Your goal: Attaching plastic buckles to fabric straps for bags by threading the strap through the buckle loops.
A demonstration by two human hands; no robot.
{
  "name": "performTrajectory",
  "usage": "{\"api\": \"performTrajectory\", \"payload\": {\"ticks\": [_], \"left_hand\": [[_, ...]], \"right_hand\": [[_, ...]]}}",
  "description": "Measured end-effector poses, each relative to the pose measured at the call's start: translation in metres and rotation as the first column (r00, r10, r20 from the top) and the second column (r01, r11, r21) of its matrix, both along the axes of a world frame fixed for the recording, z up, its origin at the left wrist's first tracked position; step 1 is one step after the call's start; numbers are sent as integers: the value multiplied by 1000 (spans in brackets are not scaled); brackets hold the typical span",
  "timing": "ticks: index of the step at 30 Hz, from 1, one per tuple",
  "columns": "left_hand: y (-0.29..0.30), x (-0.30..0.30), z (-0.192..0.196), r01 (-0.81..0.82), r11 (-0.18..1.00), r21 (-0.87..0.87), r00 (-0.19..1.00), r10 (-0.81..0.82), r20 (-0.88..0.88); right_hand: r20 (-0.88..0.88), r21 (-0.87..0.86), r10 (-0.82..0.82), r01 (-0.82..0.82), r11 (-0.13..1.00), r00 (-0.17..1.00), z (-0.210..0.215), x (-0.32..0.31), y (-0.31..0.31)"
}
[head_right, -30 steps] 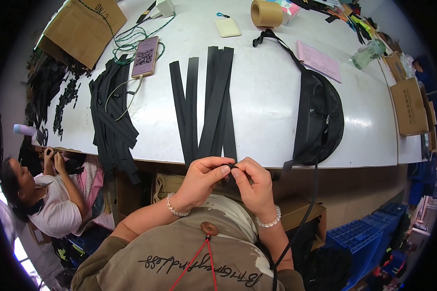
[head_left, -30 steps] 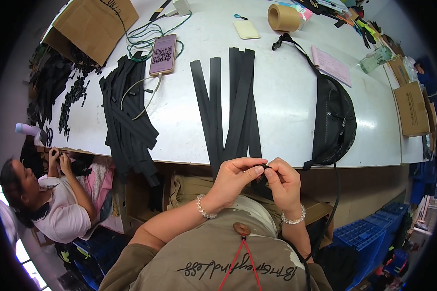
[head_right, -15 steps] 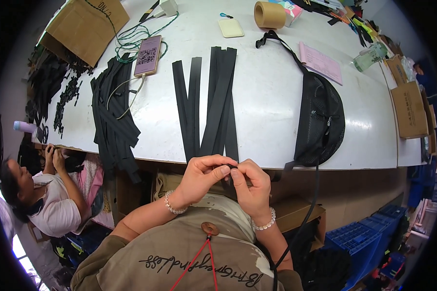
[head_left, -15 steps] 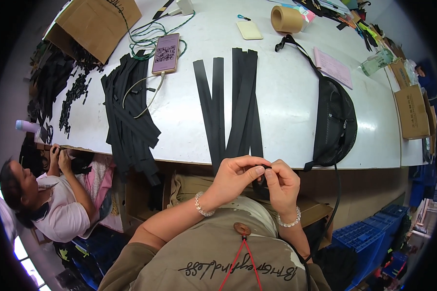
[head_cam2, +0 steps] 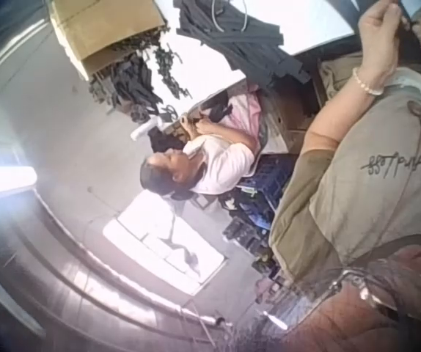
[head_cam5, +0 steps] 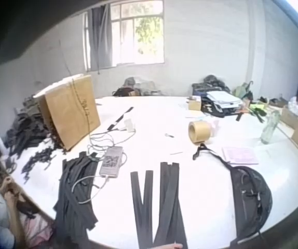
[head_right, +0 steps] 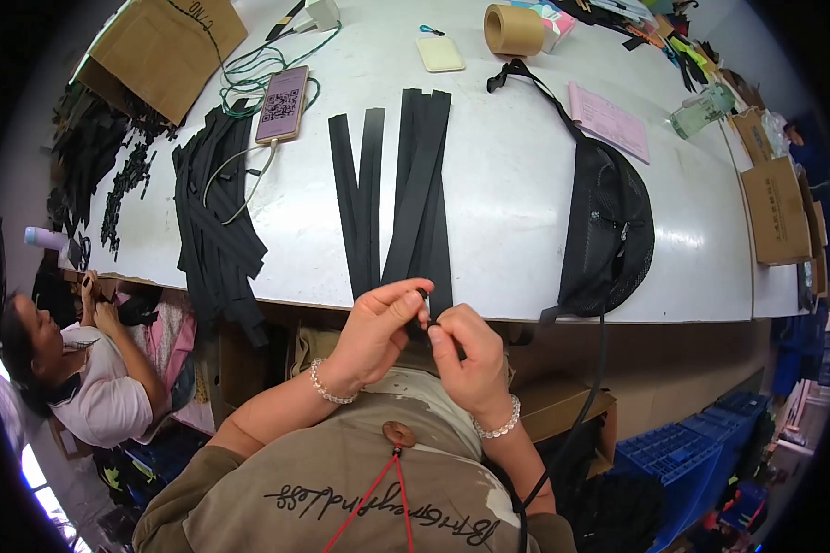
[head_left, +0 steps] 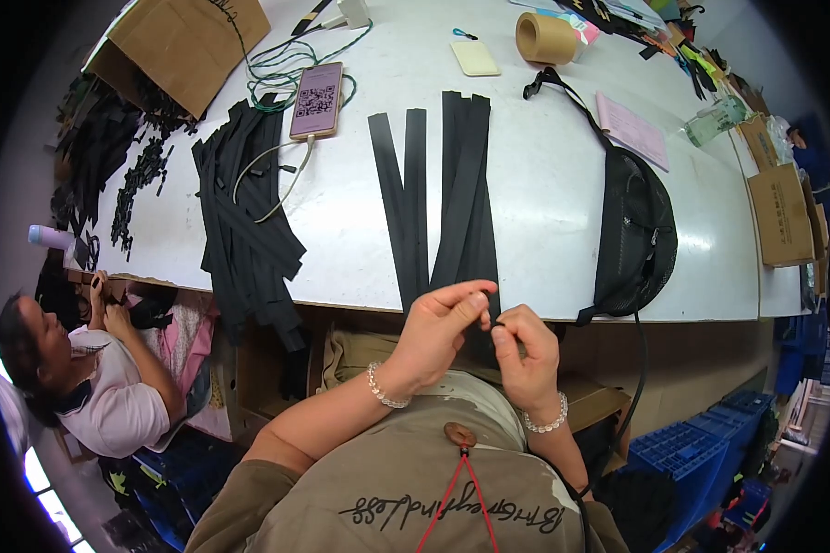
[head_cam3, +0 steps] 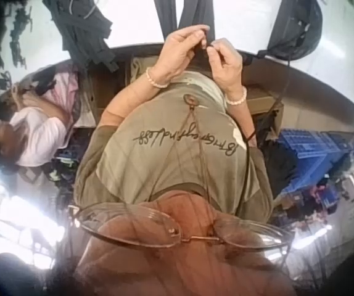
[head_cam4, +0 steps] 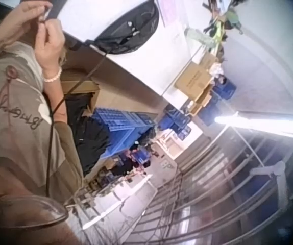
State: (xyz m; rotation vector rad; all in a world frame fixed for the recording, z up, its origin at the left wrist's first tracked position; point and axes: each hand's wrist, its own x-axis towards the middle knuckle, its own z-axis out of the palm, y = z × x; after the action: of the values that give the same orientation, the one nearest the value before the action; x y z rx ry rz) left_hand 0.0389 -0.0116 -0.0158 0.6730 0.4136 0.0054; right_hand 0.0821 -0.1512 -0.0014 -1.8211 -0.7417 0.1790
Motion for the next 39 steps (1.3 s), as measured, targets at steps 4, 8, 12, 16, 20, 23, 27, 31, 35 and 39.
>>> {"api": "performTrajectory", "payload": {"ticks": [4,8,12,16,20,23,27,31,35,39], "left_hand": [[0,-3,9,195,980,34,979,-193,-59],[6,-4,17,220,971,99,976,-218,-27],[5,-5,7,133,947,293,976,-176,126],[8,-6,10,161,927,338,977,-198,80],[10,-5,9,185,894,409,961,-252,117],[12,-5,10,206,893,399,955,-272,115],[14,-5,13,239,895,378,947,-301,115],[16,-5,16,260,884,389,939,-325,111],[17,-5,14,290,863,414,928,-359,99],[18,-5,14,289,861,418,923,-366,116]], "right_hand": [[-169,161,-49,77,984,984,-2,2,-2],[-305,202,-22,87,975,952,4,2,-4],[-333,232,13,69,970,943,6,3,-4],[-327,255,43,45,966,944,4,4,-5],[-336,238,48,35,971,941,7,3,-4],[-359,210,59,19,977,931,7,4,-6],[-365,195,104,-33,980,925,1,6,-10],[-399,202,113,-33,979,910,1,5,-11],[-399,227,114,-23,974,910,1,3,-10],[-390,256,112,-10,967,914,2,2,-8]]}}
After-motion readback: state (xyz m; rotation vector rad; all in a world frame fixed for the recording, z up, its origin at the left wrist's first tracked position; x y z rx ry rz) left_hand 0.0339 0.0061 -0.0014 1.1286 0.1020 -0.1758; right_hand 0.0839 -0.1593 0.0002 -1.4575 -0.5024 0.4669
